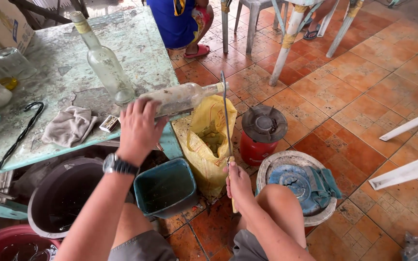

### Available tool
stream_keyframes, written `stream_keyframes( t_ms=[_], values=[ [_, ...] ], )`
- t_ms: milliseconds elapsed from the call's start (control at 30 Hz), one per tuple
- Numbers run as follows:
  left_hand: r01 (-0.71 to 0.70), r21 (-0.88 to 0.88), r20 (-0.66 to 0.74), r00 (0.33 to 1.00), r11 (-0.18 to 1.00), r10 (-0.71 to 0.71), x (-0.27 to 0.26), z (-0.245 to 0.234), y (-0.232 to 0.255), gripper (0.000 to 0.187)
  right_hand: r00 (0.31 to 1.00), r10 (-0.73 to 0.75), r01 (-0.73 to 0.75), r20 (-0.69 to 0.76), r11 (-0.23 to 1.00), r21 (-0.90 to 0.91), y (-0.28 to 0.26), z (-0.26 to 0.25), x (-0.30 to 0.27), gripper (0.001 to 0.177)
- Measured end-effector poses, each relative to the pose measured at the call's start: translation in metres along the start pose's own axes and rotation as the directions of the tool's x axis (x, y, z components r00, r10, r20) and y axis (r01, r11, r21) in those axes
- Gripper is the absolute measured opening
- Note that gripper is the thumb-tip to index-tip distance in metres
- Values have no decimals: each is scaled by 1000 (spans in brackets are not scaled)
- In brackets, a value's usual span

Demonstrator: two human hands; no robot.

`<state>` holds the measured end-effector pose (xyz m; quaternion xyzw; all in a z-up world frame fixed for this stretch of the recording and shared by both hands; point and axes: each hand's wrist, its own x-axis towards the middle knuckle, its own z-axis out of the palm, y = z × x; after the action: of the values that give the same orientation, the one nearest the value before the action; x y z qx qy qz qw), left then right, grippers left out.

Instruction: The person is cutting glass bottles by scoring them with a tool, applying heat to the score line with a metal rod, and then dipping them in water to break them cleanly.

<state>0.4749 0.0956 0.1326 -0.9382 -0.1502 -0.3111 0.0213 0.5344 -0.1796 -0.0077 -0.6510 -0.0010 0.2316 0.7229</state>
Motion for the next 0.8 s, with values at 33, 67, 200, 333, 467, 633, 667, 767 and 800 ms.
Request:
stream_keyframes(
  t_ms=[33, 67, 200, 333, 467, 633, 667, 767, 800],
  values=[
    [3, 4, -2, 1000, 1000, -3, 16, -3, -3, 43, 1000, -1, 1, 5, 1000, -1, -6, 3, -3, 51],
    [5, -4, 111, 994, 1000, -5, 32, -5, -6, 53, 995, 95, -93, 30, 993, -66, -12, 5, -7, 49],
    [-2, 26, 446, 895, 1000, -10, 75, -2, -16, 75, 979, 180, -153, 98, 959, -238, -12, 11, -13, 51],
    [7, 54, 651, 758, 999, -41, 100, -4, -12, 74, 977, 155, -120, 144, 966, -227, 12, 18, -8, 47],
    [6, 94, 736, 673, 996, -73, 116, 2, -16, 87, 985, 45, 18, 167, 934, -356, 34, 25, -1, 51],
    [33, 91, 798, 595, 995, -93, 126, 0, -12, 90, 983, -7, 71, 181, 935, -349, 52, 27, 11, 47],
    [21, 80, 812, 579, 997, -78, 127, 1, -12, 83, 982, -3, 71, 191, 934, -350, 54, 28, 14, 46],
    [-4, 62, 812, 581, 998, -48, 126, 6, -14, 72, 978, -8, 86, 207, 925, -370, 55, 29, 17, 46],
    [-19, 54, 800, 599, 998, -32, 124, 8, -15, 68, 978, -15, 98, 210, 916, -388, 55, 29, 17, 46]
  ],
)
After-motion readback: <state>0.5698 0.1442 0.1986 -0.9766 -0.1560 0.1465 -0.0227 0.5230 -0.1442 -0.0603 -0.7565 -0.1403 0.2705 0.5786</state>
